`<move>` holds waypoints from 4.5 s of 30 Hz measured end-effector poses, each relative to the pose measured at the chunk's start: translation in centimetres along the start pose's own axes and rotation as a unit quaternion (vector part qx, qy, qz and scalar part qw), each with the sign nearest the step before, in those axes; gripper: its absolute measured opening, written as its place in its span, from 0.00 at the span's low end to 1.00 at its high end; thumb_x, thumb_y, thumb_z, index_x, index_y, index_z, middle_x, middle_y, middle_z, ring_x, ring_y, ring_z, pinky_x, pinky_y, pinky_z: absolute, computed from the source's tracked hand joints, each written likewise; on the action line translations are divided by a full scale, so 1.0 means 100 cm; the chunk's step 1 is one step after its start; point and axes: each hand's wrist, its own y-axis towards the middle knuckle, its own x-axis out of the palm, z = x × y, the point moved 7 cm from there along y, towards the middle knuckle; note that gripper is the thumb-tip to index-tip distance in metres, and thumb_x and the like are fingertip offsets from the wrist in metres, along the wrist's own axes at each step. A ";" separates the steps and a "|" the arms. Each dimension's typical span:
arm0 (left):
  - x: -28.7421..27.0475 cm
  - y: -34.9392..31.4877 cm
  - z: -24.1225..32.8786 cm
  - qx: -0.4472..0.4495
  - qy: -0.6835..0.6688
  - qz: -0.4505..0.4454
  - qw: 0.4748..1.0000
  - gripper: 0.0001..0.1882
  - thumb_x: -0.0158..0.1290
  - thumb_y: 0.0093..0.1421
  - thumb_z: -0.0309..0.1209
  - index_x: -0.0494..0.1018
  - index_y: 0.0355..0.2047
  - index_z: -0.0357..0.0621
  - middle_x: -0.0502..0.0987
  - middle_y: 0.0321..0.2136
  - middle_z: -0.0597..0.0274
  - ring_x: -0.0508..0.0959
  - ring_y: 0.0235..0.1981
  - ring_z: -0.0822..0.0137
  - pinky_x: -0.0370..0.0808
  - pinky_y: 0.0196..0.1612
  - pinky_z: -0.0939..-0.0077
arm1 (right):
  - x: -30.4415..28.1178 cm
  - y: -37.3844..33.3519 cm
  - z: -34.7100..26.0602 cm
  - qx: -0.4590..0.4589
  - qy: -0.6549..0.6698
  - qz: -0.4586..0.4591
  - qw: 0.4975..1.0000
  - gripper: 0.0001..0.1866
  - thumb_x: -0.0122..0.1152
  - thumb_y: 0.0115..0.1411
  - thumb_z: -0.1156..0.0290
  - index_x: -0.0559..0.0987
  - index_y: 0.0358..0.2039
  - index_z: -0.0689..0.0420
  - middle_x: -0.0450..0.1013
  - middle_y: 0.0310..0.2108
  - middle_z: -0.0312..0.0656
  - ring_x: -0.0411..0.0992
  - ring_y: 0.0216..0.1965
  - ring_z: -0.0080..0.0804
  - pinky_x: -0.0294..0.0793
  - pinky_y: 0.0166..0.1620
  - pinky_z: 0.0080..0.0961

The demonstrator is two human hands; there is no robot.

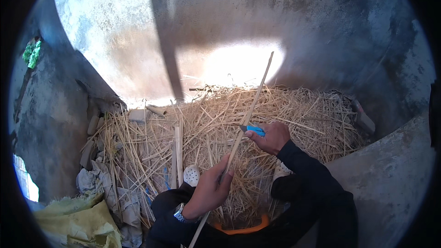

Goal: The person sits on the floor and uses a knife to peel the outer layer off a long bamboo stick. They hold the stick with one hand and scrape the blade along its length to remove the fibrous exterior, creating a pile of shavings.

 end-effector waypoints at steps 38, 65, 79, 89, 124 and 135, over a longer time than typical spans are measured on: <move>0.048 -0.146 -0.051 -0.109 -0.317 -0.090 0.938 0.25 0.40 0.68 0.35 0.55 0.61 0.34 0.70 0.27 0.69 0.70 0.23 0.79 0.70 0.30 0.85 | -0.035 0.000 0.173 0.142 0.210 0.118 0.960 0.39 0.39 0.58 0.31 0.74 0.20 0.60 0.62 0.13 0.43 0.62 0.18 0.39 0.64 0.29 0.36; 0.048 -0.001 -0.015 -0.098 -0.276 -0.119 0.949 0.12 0.40 0.68 0.41 0.61 0.37 0.46 0.67 0.19 0.70 0.63 0.14 0.81 0.61 0.17 0.88 | 0.025 -0.014 -0.013 0.115 0.615 -0.097 0.774 0.15 0.59 0.60 0.60 0.71 0.26 0.57 0.61 0.15 0.27 0.57 0.14 0.13 0.55 0.17 0.15; 0.027 0.007 -0.035 -0.055 -0.157 -0.021 0.986 0.14 0.38 0.68 0.41 0.63 0.42 0.44 0.64 0.21 0.72 0.63 0.20 0.82 0.62 0.23 0.85 | -0.020 -0.016 -0.036 -0.099 -0.006 -0.031 0.995 0.36 0.47 0.52 0.29 0.76 0.16 0.54 0.67 0.10 0.41 0.71 0.14 0.39 0.68 0.20 0.36; 0.026 0.000 -0.019 0.040 0.029 -0.008 0.999 0.12 0.40 0.66 0.32 0.61 0.47 0.39 0.71 0.27 0.50 0.75 0.27 0.55 0.70 0.32 0.63 | -0.005 0.001 0.003 -0.052 -0.077 0.029 0.995 0.38 0.45 0.51 0.27 0.76 0.13 0.54 0.67 0.08 0.41 0.70 0.12 0.37 0.68 0.18 0.33; 0.021 -0.032 -0.011 0.020 0.161 -0.037 0.986 0.09 0.44 0.63 0.29 0.61 0.40 0.38 0.70 0.16 0.45 0.74 0.20 0.43 0.68 0.22 0.54 | -0.009 0.010 0.047 0.039 -0.089 0.058 0.994 0.41 0.39 0.52 0.26 0.75 0.12 0.55 0.65 0.07 0.41 0.69 0.12 0.37 0.67 0.19 0.38; 0.023 -0.044 -0.009 0.049 0.173 -0.036 0.983 0.10 0.44 0.62 0.29 0.59 0.39 0.35 0.68 0.12 0.44 0.72 0.16 0.41 0.67 0.18 0.51 | -0.026 0.007 0.058 0.000 -0.096 0.137 0.986 0.41 0.41 0.52 0.27 0.75 0.13 0.57 0.66 0.09 0.43 0.69 0.14 0.41 0.65 0.20 0.41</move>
